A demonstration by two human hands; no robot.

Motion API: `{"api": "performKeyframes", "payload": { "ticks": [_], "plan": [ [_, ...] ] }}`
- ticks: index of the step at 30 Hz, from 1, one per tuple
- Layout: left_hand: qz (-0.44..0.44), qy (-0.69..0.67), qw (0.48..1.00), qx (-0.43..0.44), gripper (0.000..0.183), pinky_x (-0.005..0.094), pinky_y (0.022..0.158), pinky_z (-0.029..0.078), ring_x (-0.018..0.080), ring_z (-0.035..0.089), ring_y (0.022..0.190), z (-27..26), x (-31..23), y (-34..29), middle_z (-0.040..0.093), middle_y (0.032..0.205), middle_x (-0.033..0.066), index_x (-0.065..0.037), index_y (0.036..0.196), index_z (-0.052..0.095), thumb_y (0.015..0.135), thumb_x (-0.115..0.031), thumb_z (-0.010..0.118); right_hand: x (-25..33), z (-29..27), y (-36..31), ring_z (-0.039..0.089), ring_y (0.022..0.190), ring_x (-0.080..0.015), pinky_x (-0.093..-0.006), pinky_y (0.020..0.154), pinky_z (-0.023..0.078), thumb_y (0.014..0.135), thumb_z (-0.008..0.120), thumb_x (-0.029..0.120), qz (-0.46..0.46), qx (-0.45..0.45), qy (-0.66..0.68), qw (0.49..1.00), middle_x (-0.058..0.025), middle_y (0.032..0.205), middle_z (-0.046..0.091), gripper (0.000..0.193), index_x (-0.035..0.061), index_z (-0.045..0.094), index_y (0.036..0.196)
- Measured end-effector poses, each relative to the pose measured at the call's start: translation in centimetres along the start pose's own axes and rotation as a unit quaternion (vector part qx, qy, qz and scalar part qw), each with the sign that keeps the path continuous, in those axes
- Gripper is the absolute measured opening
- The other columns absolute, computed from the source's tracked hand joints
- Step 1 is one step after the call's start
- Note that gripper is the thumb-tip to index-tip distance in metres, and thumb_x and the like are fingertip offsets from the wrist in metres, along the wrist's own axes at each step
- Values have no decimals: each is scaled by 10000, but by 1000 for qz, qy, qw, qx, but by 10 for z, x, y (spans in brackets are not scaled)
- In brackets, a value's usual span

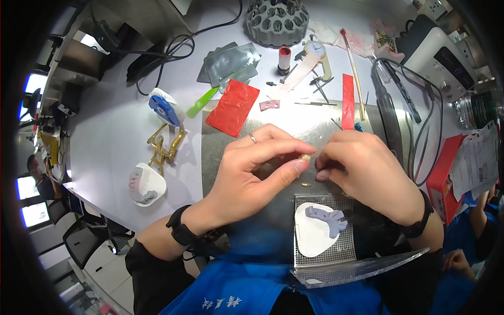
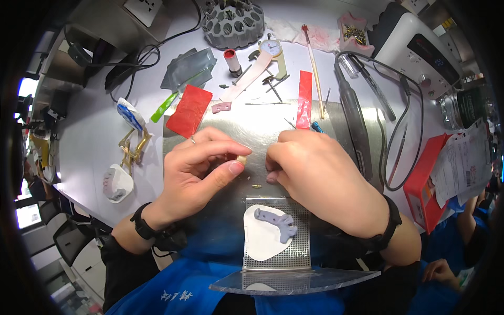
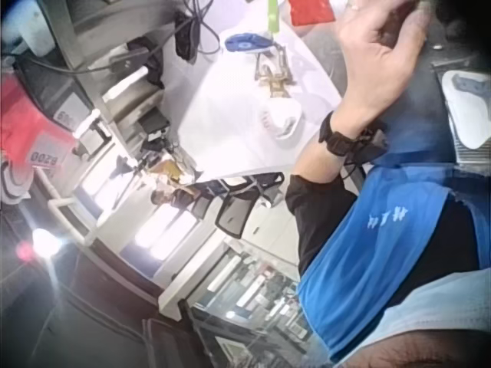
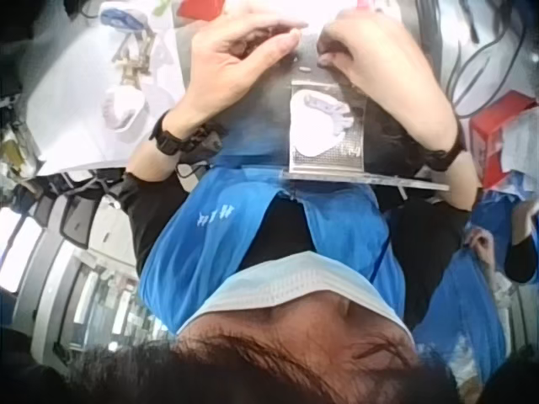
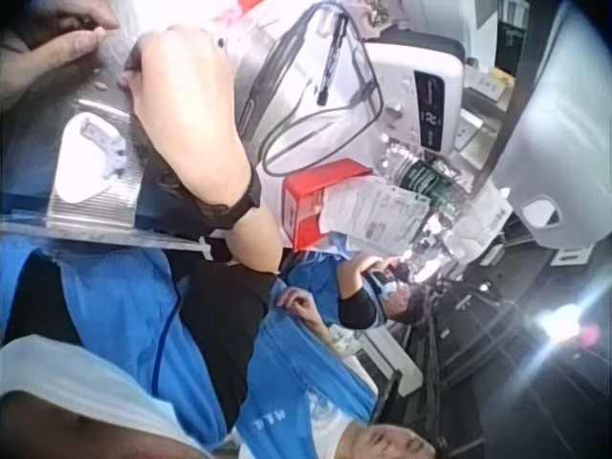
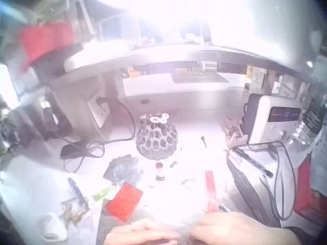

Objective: The person is assembling and refining dental crown components using manual tools and a rotary grinder.

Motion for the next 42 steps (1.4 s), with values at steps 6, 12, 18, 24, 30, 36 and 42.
{"api": "performKeyframes", "payload": {
  "ticks": [6,12,18,24,30,36,42],
  "plan": [
    [-62,-153,986,-3,218,305,917,564,172,689,1034,9,12,-7,699,1145,144,57,1169,692,952,43,708,13,-12,-6,689,784,-286,-389,697,558,826,763,60,-43,-40,-33,998,-123,805,657,71,20,706,840],
    [-155,-301,941,21,207,341,969,577,209,711,1064,31,19,-14,734,1134,189,72,1157,676,954,45,704,-20,-15,-36,701,763,-102,-228,661,548,887,744,-35,88,-134,425,891,-101,898,746,124,-42,769,1009],
    [-154,-278,948,26,236,332,945,596,211,714,1067,30,16,-16,724,1149,188,71,1156,683,924,73,727,-10,-7,-31,704,793,-130,-234,667,536,857,789,-48,18,-144,426,893,-115,928,749,142,-27,792,997],
    [-125,-256,958,19,251,318,902,609,213,722,1045,27,14,-15,720,1147,194,73,1145,692,900,104,737,-6,-11,-32,700,752,-131,-242,635,526,824,827,-18,-7,-172,342,924,-89,876,732,144,5,807,965],
    [-31,-134,990,9,249,303,823,609,221,750,951,18,1,-7,755,1059,190,56,1076,746,836,107,790,0,-16,-35,695,705,-131,-241,600,526,804,830,-29,-24,-199,284,938,-93,869,730,165,9,810,964],
    [56,-32,998,-23,235,294,758,604,216,761,875,13,-14,-7,778,970,160,27,995,794,772,81,844,4,-15,-37,690,704,-113,-228,584,522,798,834,-39,-37,-204,269,941,-96,874,726,181,0,808,973],
    [40,-41,998,-24,242,288,753,603,213,759,868,12,-10,-7,777,964,157,24,999,797,770,88,842,-3,-19,-38,688,702,-98,-225,572,536,797,814,-60,-5,-198,283,938,-97,904,728,182,-13,801,973]
  ]
}}
Point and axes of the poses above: each hand's wrist, its own y-axis towards the middle knuckle, its own z-axis out of the palm, x = y × z, the point moved 9 cm from there along y, towards the middle knuckle
